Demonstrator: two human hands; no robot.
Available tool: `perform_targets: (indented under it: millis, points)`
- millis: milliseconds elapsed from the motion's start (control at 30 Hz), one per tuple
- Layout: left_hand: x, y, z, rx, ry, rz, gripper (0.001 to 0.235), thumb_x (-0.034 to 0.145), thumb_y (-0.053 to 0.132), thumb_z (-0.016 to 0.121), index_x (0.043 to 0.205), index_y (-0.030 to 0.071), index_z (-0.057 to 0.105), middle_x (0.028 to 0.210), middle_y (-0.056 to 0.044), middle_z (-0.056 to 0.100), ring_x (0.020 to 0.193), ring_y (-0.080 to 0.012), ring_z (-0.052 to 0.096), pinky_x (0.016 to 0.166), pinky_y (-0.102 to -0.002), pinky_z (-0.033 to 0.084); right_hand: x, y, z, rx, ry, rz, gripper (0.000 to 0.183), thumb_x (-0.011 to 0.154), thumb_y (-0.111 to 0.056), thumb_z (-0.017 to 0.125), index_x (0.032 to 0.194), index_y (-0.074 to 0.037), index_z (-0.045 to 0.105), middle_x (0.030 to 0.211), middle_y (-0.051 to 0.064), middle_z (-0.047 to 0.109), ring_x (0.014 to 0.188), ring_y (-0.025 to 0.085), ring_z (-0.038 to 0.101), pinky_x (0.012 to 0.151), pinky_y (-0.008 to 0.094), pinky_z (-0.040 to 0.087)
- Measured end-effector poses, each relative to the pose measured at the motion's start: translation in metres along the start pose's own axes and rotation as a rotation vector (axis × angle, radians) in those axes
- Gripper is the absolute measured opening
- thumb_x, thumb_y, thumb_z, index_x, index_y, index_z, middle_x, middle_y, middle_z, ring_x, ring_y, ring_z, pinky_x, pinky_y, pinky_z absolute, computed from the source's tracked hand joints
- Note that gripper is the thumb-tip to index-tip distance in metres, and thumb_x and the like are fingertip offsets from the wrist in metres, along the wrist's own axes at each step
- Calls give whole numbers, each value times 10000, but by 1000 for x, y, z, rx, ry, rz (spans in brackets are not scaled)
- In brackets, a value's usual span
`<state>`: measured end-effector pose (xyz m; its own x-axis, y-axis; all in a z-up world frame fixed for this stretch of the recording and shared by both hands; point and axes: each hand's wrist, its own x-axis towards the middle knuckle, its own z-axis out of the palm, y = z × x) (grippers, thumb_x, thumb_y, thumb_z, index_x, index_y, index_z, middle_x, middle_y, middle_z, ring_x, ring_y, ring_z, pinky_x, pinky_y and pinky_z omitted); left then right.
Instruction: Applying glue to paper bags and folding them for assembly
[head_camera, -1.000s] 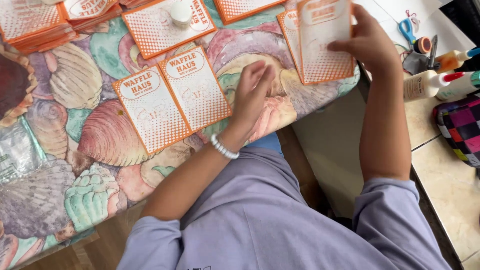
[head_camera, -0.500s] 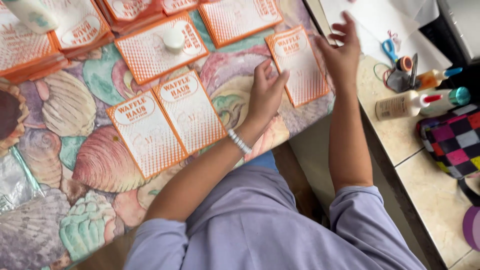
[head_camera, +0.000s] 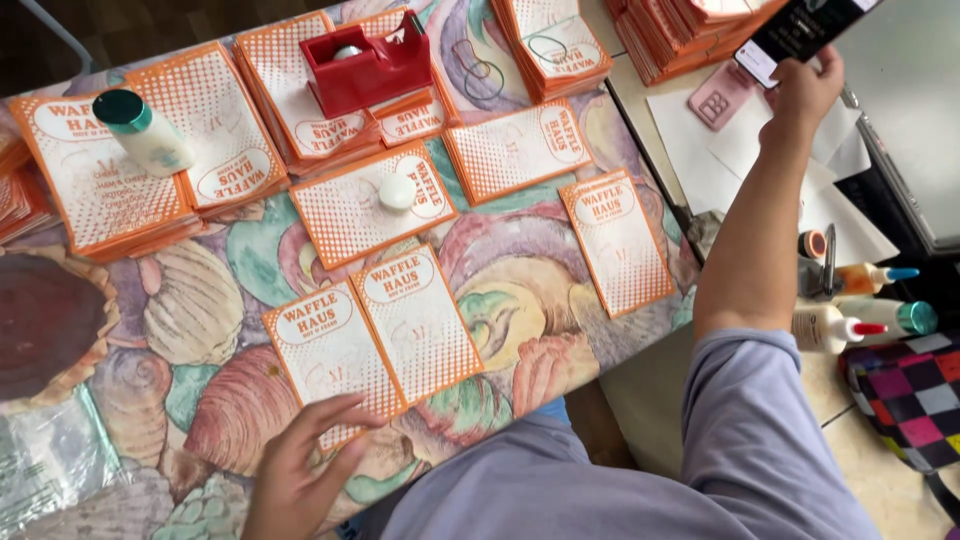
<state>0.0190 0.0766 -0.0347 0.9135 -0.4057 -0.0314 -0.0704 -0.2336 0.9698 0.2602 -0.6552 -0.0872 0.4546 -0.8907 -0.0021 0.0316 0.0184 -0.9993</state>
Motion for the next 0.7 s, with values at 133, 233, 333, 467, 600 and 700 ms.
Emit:
perform_targets:
  millis: [133, 233, 333, 467, 600, 700]
  points:
    - [-49, -68, -24, -224, 304, -129, 479, 864, 37, 665, 1335, -16, 598, 1035, -202, 823, 962, -175, 771, 846, -254, 564, -16, 0, 9, -77, 55, -20, 256, 713, -13, 573, 899, -176, 640, 759, -41, 628, 732, 109, 595, 644, 288, 489]
    - [-82, -116, -62, -200, 323, -166, 520, 891, 3, 605, 1406, -18, 537, 1110, -251, 790, 1062, -222, 759, 864, -241, 539, -40, -15, 14, -107, 107, 49, 92, 696, -232, 646, 773, -213, 599, 777, -50, 495, 788, 116, 512, 696, 290, 546]
    - [-90, -124, -74, -100, 345, -183, 508, 925, 62, 591, 1423, -2, 517, 1109, -232, 785, 1084, -208, 744, 922, -225, 486, -48, -21, 17, -71, 90, 66, 122, 703, -255, 650, 778, -207, 567, 772, -36, 453, 743, 124, 483, 681, 287, 558]
    - [-81, -107, -74, 13, 427, -199, 462, 944, 64, 596, 1401, 26, 538, 1039, -162, 780, 804, -87, 722, 587, -132, 436, -62, -32, 24, 19, 70, 73, 106, 664, -130, 635, 724, -177, 562, 829, 1, 702, 774, 166, 670, 658, 313, 575]
    - [-75, -114, -79, 2, 397, -182, 449, 913, 63, 603, 1359, 49, 556, 1042, -166, 779, 439, 0, 501, 455, -136, 316, -63, -30, 24, 75, 59, 60, 78, 726, -209, 664, 741, -155, 610, 753, -22, 633, 756, 131, 566, 663, 317, 632]
    - [-68, -104, -78, -34, 421, -278, 424, 941, 47, 594, 1363, 23, 569, 1072, -171, 770, 501, -45, 555, 470, -161, 331, -58, -27, 23, 55, 65, 62, 89, 713, -210, 654, 762, -179, 586, 795, -21, 689, 788, 138, 624, 691, 319, 564]
